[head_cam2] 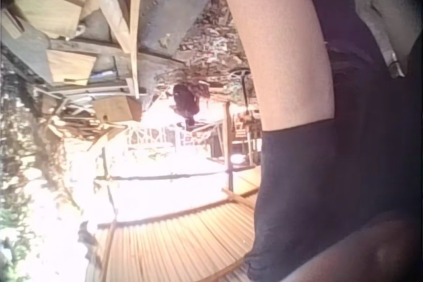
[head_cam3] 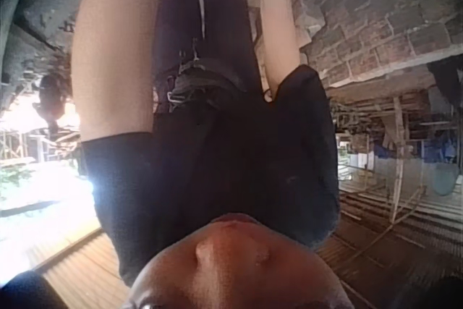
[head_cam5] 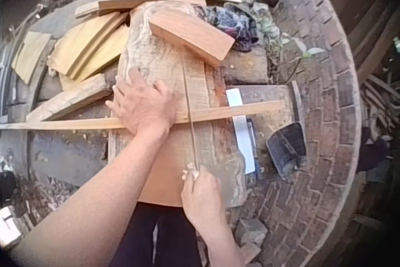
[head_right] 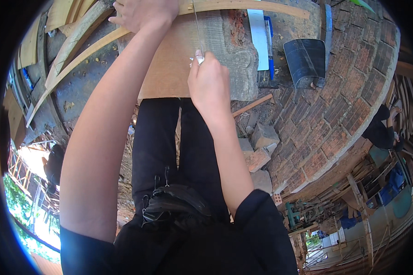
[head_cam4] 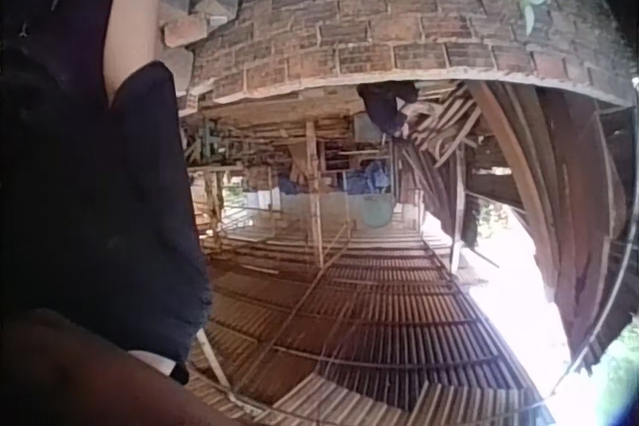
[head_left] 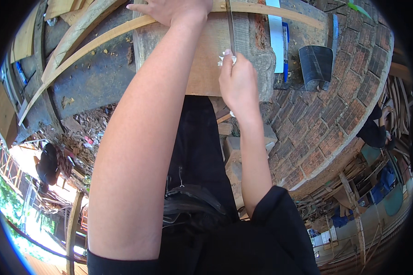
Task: Sawing a thin strip of wood on a workbench.
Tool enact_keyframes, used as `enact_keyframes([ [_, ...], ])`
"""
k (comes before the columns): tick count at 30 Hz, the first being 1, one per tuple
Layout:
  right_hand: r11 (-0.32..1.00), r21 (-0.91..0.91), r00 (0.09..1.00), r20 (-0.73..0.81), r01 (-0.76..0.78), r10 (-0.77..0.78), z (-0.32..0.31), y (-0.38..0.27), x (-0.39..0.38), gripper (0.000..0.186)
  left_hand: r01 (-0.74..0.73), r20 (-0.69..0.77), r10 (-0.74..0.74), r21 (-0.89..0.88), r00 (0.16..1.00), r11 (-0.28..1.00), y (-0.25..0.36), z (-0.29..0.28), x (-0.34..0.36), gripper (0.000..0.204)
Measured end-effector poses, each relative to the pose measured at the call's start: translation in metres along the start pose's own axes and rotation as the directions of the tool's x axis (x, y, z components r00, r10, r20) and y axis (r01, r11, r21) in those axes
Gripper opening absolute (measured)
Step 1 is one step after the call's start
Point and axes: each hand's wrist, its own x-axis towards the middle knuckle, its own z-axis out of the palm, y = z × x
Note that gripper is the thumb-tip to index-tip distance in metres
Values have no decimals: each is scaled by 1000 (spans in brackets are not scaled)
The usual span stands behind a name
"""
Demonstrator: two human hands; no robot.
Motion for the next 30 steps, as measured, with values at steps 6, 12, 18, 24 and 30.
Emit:
enact_keyframes([
  [6,978,68,980,49,-197,194,4,34,-93,23,9,-59,-5,71,998,997,-6,2,4,51],
  [12,994,55,995,-29,-95,97,10,43,-67,25,6,68,-9,50,998,999,10,-8,14,44],
  [18,990,73,993,38,-117,114,-5,34,-93,23,-3,23,2,42,1000,999,1,-6,14,43],
  [24,995,54,996,25,-89,88,-6,11,-39,24,-313,-89,315,34,945,949,-32,0,-34,44],
  [30,998,-8,998,-10,-64,64,1,37,-49,21,-330,-146,328,13,933,944,-31,2,-22,40],
])
